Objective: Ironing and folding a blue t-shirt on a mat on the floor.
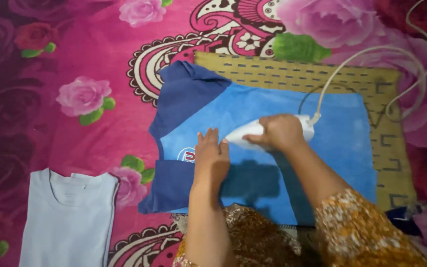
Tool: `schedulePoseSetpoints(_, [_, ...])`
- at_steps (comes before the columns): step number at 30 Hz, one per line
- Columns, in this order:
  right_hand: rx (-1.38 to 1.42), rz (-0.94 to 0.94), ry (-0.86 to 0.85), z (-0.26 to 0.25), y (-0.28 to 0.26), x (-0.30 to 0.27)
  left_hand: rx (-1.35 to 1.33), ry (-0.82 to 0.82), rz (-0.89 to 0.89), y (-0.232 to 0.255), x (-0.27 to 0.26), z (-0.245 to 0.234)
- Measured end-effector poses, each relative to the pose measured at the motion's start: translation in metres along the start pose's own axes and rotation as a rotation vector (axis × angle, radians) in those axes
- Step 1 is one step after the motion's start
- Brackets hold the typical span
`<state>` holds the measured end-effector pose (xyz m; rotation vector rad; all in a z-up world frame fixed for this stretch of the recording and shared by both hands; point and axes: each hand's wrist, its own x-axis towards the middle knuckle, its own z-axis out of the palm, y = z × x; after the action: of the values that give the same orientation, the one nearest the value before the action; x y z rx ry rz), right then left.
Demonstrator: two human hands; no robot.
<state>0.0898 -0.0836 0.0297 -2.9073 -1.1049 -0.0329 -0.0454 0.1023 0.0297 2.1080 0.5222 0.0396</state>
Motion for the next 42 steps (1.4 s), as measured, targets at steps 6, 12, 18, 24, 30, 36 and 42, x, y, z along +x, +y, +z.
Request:
schedulePoseSetpoints(6, [-0.046, 0.053, 0.131, 0.015, 0.006, 0.097, 0.018, 0.088, 0.003, -0.006, 0.014, 0.030])
schedulePoseSetpoints(12, [-0.104, 0.123, 0.064, 0.012, 0.007, 0.150, 0.061, 0.154, 0.032, -0.018, 0.032, 0.066])
schedulePoseSetpoints(18, [-0.075, 0.148, -0.223, 0.006, 0.003, 0.131, 0.011, 0.213, -0.007, 0.000, 0.033, 0.043])
schedulePoseSetpoints(24, [-0.042, 0.139, -0.247, -0.002, -0.055, 0.040, -0.102, 0.289, -0.011, 0.004, 0.018, 0.022])
schedulePoseSetpoints(30, [0.037, -0.042, 0.005, 0.062, -0.071, 0.053, -0.101, 0.297, -0.030, -0.005, 0.011, 0.004])
schedulePoseSetpoints(36, [0.056, 0.155, -0.074, 0.004, -0.150, 0.131, -0.198, 0.350, -0.118, -0.004, 0.016, -0.026])
schedulePoseSetpoints(42, [0.008, -0.121, -0.169, 0.024, -0.135, 0.134, -0.244, 0.524, -0.075, -0.013, 0.019, -0.017])
